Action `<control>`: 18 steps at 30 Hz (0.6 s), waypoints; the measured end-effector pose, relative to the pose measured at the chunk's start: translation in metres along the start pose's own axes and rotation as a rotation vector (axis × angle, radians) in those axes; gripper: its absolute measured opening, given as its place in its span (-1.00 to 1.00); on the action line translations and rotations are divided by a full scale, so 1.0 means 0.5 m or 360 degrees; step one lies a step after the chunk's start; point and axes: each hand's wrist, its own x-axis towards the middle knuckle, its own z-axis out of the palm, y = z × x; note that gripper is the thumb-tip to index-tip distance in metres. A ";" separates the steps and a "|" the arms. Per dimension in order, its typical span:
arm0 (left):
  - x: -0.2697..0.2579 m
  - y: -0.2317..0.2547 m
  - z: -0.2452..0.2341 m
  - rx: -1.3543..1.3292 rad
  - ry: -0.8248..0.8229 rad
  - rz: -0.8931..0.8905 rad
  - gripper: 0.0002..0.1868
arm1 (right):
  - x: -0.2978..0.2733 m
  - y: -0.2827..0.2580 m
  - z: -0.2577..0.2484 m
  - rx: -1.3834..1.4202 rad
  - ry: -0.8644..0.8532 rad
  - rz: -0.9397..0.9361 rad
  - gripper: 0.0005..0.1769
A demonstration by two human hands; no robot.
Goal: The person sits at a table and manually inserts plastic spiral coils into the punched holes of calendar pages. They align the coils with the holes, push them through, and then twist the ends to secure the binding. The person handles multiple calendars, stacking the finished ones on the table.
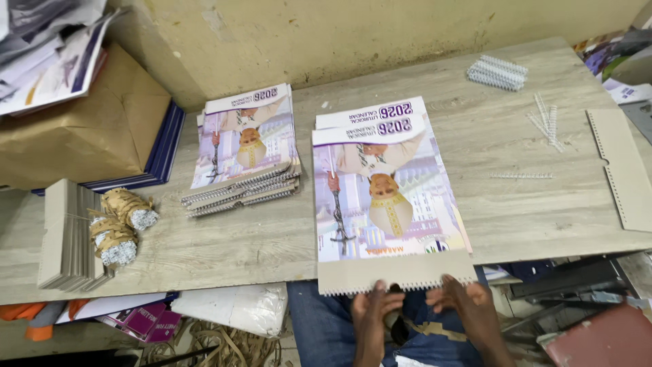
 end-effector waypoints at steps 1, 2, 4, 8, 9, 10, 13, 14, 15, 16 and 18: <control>-0.018 0.019 -0.015 -0.0240 0.0199 -0.0033 -0.14 | -0.031 -0.031 0.016 -0.0272 0.0166 0.0096 -0.24; 0.017 -0.006 -0.037 -0.0240 0.0198 -0.0021 -0.14 | -0.055 -0.030 0.032 -0.0265 0.0160 0.0088 -0.24; 0.092 -0.058 -0.086 -0.0316 0.0592 0.0225 0.14 | -0.103 -0.026 0.067 -0.0720 0.0465 -0.0258 -0.19; 0.039 0.097 -0.151 -0.0164 0.0658 0.0885 -0.41 | -0.135 -0.103 0.207 -0.0439 0.0530 -0.0337 -0.23; 0.020 0.165 -0.172 -0.0207 0.0667 0.0814 -0.50 | -0.112 -0.112 0.243 -0.0397 0.0230 -0.0387 -0.21; 0.007 0.239 -0.188 -0.0246 0.0656 0.0753 -0.59 | -0.084 -0.124 0.280 -0.0344 -0.0057 -0.0445 -0.17; 0.055 0.461 -0.257 -0.0137 0.0699 0.0839 -0.69 | -0.005 -0.202 0.496 -0.0321 -0.0464 -0.0562 -0.15; 0.124 0.505 -0.293 -0.0146 0.0698 0.0850 -0.69 | 0.040 -0.208 0.565 -0.0321 -0.0470 -0.0574 -0.15; 0.194 0.550 -0.328 -0.0257 0.0541 0.1018 -0.60 | 0.085 -0.215 0.634 -0.0134 -0.0524 -0.0488 -0.28; 0.263 0.596 -0.362 -0.0360 0.0379 0.1181 -0.45 | 0.129 -0.222 0.702 0.0056 -0.0574 -0.0398 -0.39; 0.388 0.662 -0.391 -0.0406 0.0343 0.1055 -0.25 | 0.221 -0.210 0.790 0.0168 -0.0578 -0.0344 -0.60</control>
